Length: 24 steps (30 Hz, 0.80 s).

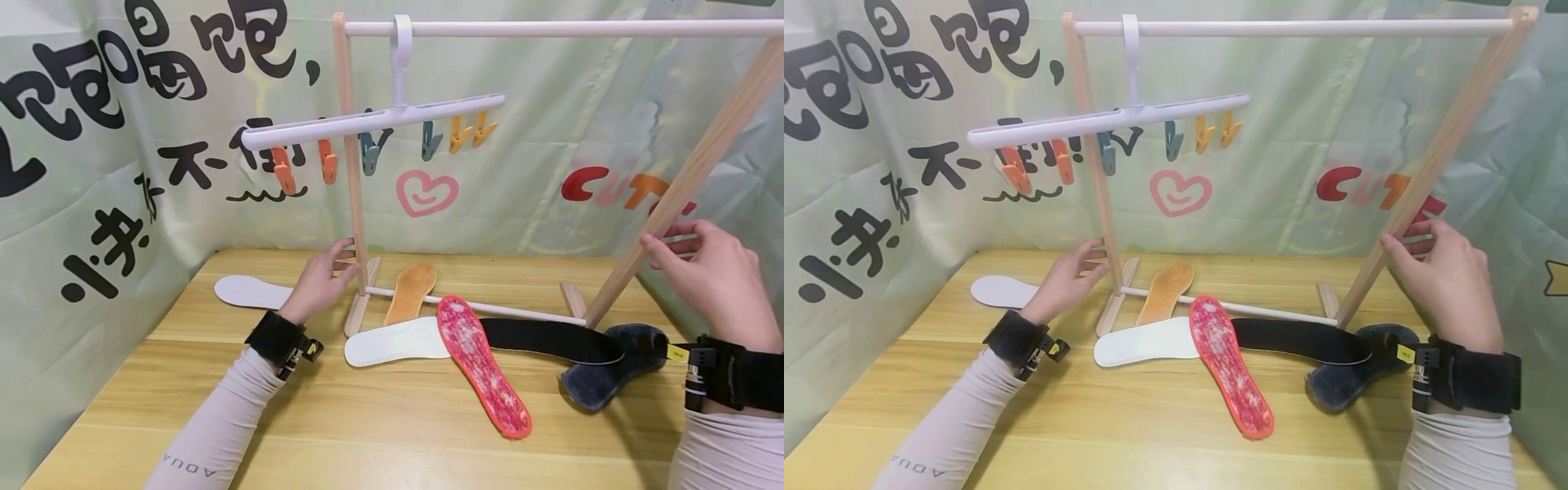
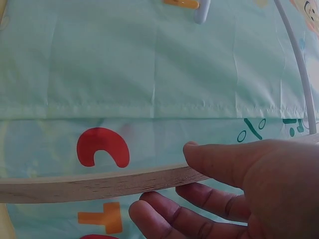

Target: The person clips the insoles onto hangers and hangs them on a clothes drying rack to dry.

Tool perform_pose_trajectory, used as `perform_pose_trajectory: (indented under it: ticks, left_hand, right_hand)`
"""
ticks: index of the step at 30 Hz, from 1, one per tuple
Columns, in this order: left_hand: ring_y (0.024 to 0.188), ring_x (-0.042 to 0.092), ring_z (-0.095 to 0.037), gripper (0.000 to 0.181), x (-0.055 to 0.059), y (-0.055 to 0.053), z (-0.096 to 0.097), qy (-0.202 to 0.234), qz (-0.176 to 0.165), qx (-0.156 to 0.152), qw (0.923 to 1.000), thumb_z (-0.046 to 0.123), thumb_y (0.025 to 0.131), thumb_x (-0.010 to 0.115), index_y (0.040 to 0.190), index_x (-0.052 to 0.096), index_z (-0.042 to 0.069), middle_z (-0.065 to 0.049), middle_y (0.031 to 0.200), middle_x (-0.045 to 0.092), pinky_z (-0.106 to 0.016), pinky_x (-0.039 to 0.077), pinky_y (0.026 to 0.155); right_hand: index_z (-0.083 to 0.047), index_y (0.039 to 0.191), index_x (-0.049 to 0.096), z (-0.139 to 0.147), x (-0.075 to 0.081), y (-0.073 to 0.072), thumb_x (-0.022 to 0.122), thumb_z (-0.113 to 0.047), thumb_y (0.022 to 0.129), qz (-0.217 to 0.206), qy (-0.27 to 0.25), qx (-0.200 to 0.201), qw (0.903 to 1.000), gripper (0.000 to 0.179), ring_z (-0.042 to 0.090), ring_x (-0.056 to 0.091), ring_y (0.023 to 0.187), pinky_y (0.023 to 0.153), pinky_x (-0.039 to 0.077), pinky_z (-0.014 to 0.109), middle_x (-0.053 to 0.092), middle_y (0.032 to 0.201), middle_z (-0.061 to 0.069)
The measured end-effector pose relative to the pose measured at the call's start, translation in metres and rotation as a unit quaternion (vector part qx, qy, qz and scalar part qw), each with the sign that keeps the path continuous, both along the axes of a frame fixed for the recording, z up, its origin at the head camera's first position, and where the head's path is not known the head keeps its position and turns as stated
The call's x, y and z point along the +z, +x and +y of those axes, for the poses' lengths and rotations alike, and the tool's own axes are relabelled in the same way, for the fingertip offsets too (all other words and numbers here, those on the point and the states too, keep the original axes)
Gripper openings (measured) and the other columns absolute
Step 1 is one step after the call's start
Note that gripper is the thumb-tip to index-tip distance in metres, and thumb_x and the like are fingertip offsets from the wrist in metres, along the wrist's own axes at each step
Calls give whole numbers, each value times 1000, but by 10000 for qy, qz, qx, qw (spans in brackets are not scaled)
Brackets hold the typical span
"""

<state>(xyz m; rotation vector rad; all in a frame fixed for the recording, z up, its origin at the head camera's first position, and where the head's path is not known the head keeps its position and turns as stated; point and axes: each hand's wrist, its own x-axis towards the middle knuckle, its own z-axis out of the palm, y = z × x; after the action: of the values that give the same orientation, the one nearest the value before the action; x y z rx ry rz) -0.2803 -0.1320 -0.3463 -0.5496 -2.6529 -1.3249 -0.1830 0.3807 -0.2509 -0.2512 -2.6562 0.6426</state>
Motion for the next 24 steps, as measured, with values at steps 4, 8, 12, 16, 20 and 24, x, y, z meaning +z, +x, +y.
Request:
perform_pose_trajectory:
  ticks: [4,8,12,16,20,24]
  left_hand:
    - [128,70,-40,56,-1,-1,2,35,67,66,9999,16,110,62,162,44,9,-21,149,64,-56,58,106]
    - [126,71,-41,55,-2,-2,3,104,76,118,9998,16,109,62,161,45,9,-21,148,66,-56,58,105]
    - [125,71,-40,55,-2,-5,3,170,-30,162,9997,19,110,62,162,44,11,-19,148,66,-55,59,103]
    - [121,72,-36,57,-1,-9,4,54,-110,232,9997,23,111,60,164,41,10,-17,151,64,-51,61,95]
    - [115,72,-33,60,2,-13,6,-204,-132,296,9993,29,111,60,165,39,10,-16,154,61,-47,61,88]
    - [110,72,-32,58,5,-16,8,-377,-114,250,9989,30,112,59,164,41,10,-16,157,58,-43,60,84]
  right_hand:
    - [16,143,47,2,-2,-1,51,-47,112,15,0,30,10000,71,-34,27,61,111,27,77,63,129,43]
    - [16,141,48,3,-3,-3,52,-47,112,38,3,24,10000,70,-26,40,63,114,24,77,65,125,42]
    - [15,141,48,2,-4,-5,51,-46,112,51,8,-19,10000,68,17,72,82,117,22,77,62,129,42]
    - [15,143,47,1,-6,-7,49,-47,112,-13,5,-68,10000,69,60,59,116,118,21,76,59,133,42]
    - [15,143,46,0,-7,-7,49,-46,113,-50,-34,-91,9999,69,60,58,116,112,27,76,59,131,43]
    - [14,144,46,0,-8,-9,48,-47,113,-9,-60,-62,10000,68,60,58,117,113,26,76,59,132,42]
